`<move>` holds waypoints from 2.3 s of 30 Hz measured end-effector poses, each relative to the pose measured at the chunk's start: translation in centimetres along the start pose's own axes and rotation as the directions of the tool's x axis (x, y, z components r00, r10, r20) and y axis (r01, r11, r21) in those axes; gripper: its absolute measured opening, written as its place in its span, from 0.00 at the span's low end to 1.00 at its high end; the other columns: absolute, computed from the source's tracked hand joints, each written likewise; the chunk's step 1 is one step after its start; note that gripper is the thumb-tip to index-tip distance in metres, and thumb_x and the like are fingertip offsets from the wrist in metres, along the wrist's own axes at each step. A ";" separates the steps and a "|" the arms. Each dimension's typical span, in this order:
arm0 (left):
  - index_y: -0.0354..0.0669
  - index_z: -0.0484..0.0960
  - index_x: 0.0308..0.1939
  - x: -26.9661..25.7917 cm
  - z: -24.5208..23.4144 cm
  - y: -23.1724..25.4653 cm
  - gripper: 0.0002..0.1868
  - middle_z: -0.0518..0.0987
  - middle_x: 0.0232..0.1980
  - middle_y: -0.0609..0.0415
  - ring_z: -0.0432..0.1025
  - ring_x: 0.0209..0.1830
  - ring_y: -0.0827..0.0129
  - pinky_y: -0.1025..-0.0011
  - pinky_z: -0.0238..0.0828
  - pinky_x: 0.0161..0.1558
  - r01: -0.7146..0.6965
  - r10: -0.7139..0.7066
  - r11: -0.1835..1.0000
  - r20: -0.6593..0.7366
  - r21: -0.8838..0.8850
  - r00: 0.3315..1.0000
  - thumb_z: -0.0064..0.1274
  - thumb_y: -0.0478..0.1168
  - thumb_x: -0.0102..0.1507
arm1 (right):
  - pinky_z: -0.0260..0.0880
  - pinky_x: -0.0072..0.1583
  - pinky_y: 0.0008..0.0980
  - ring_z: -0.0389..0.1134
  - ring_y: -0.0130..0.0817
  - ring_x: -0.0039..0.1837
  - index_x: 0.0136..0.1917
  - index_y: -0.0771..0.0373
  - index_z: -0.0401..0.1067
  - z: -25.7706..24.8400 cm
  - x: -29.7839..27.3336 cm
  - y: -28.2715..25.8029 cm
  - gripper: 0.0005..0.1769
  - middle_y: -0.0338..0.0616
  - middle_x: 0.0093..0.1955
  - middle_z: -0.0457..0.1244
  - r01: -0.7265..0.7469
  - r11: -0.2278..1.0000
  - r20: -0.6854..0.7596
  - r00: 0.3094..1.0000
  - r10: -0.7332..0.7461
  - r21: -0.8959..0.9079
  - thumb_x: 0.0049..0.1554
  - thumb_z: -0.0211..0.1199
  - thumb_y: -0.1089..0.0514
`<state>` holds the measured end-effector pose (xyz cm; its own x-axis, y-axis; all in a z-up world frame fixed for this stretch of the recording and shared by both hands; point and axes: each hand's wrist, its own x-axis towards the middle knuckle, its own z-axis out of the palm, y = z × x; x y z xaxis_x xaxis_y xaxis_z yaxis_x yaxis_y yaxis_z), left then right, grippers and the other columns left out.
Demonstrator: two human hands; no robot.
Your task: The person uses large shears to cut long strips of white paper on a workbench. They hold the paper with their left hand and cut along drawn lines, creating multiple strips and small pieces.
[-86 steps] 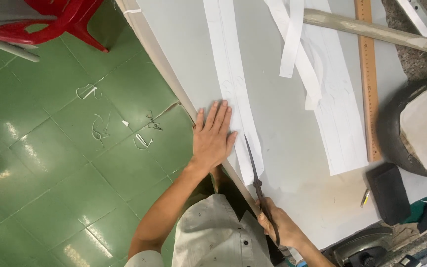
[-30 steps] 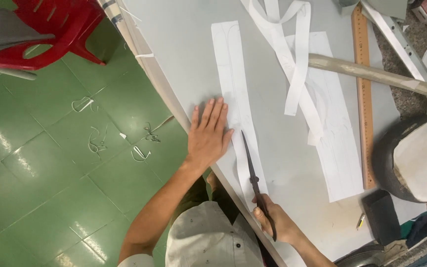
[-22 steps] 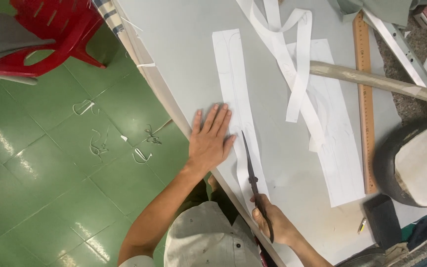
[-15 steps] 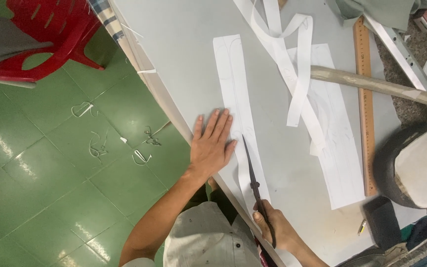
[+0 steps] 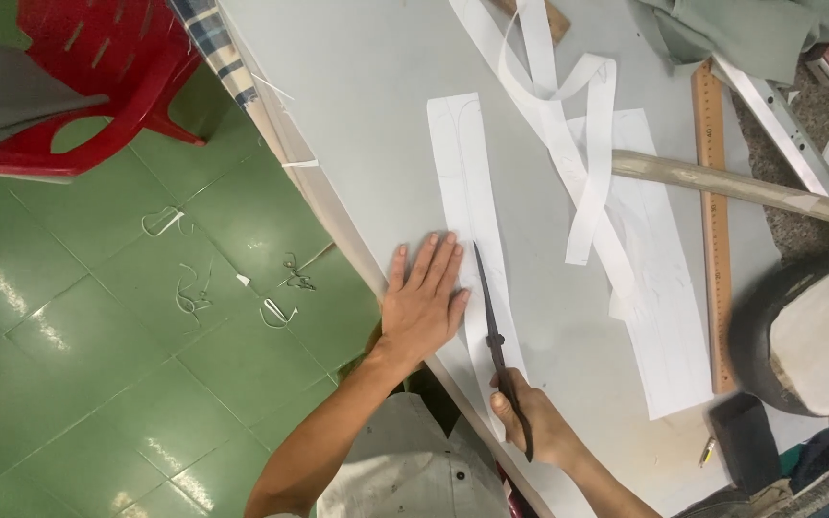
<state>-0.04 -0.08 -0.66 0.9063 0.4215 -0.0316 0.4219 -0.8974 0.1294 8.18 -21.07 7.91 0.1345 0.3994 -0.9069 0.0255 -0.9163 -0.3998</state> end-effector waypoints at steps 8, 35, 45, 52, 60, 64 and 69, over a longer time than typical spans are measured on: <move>0.51 0.53 0.82 0.3 -0.6 -0.2 0.34 0.50 0.85 0.60 0.40 0.86 0.65 0.51 0.26 0.82 0.001 0.001 0.999 0.050 -0.048 0.999 0.18 0.58 0.75 | 0.75 0.38 0.29 0.68 0.32 0.32 0.61 0.57 0.63 -1.5 -0.7 -2.3 0.47 0.37 0.33 0.59 -0.019 0.999 0.077 0.997 0.015 0.044 0.46 0.39 0.19; 0.47 0.55 0.81 12.8 -2.4 -9.0 0.36 0.50 0.85 0.56 0.42 0.86 0.62 0.47 0.26 0.82 -0.080 0.080 0.997 0.058 -0.002 0.995 0.20 0.60 0.74 | 0.72 0.39 0.28 0.60 0.29 0.31 0.60 0.55 0.61 -2.0 2.8 -3.9 0.38 0.33 0.31 0.54 0.041 0.980 0.044 0.998 -0.050 0.195 0.53 0.43 0.24; 0.44 0.64 0.78 13.8 -2.8 -10.3 0.33 0.58 0.82 0.53 0.51 0.83 0.59 0.47 0.37 0.80 -0.112 0.101 0.990 -0.117 -0.088 0.988 0.30 0.58 0.75 | 0.73 0.37 0.28 0.64 0.30 0.29 0.62 0.55 0.63 -3.4 2.0 -5.1 0.43 0.34 0.31 0.56 -0.024 0.993 0.086 0.996 0.015 0.116 0.50 0.40 0.21; 0.51 0.52 0.82 15.1 -2.2 -11.0 0.35 0.47 0.86 0.61 0.40 0.86 0.66 0.48 0.24 0.82 -0.118 0.117 0.993 0.104 0.004 0.988 0.19 0.59 0.75 | 0.71 0.38 0.31 0.68 0.33 0.29 0.60 0.56 0.61 -3.9 4.9 -7.6 0.42 0.36 0.29 0.57 0.040 0.994 0.016 0.999 -0.042 0.104 0.51 0.40 0.21; 0.53 0.50 0.82 15.1 -2.4 -11.1 0.34 0.46 0.86 0.63 0.36 0.86 0.66 0.50 0.18 0.82 -0.111 0.111 0.994 0.134 -0.006 0.985 0.13 0.59 0.75 | 0.71 0.39 0.33 0.68 0.34 0.29 0.60 0.56 0.62 -4.0 5.7 -10.0 0.41 0.36 0.29 0.60 0.001 0.995 -0.049 0.999 0.004 0.099 0.51 0.41 0.22; 0.53 0.49 0.83 15.3 -2.5 -11.2 0.35 0.44 0.86 0.62 0.34 0.86 0.66 0.49 0.17 0.81 -0.114 0.111 0.993 0.159 0.007 0.981 0.13 0.60 0.74 | 0.70 0.38 0.32 0.66 0.33 0.27 0.58 0.56 0.62 -4.2 5.6 -10.2 0.36 0.34 0.28 0.60 0.011 0.998 -0.057 0.998 -0.008 0.061 0.55 0.41 0.26; 0.53 0.49 0.82 15.3 -2.6 -11.2 0.35 0.45 0.86 0.62 0.35 0.86 0.66 0.50 0.15 0.82 -0.117 0.115 0.993 0.140 0.004 0.983 0.12 0.60 0.74 | 0.65 0.34 0.30 0.62 0.31 0.23 0.53 0.58 0.65 -4.2 5.4 -10.3 0.34 0.35 0.26 0.58 0.042 0.995 -0.097 0.995 -0.033 0.090 0.56 0.43 0.27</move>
<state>9.01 16.79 0.03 0.9436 0.2928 -0.1547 0.3130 -0.9411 0.1278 12.83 -9.64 7.72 0.2294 0.4250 -0.8756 -0.0585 -0.8920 -0.4482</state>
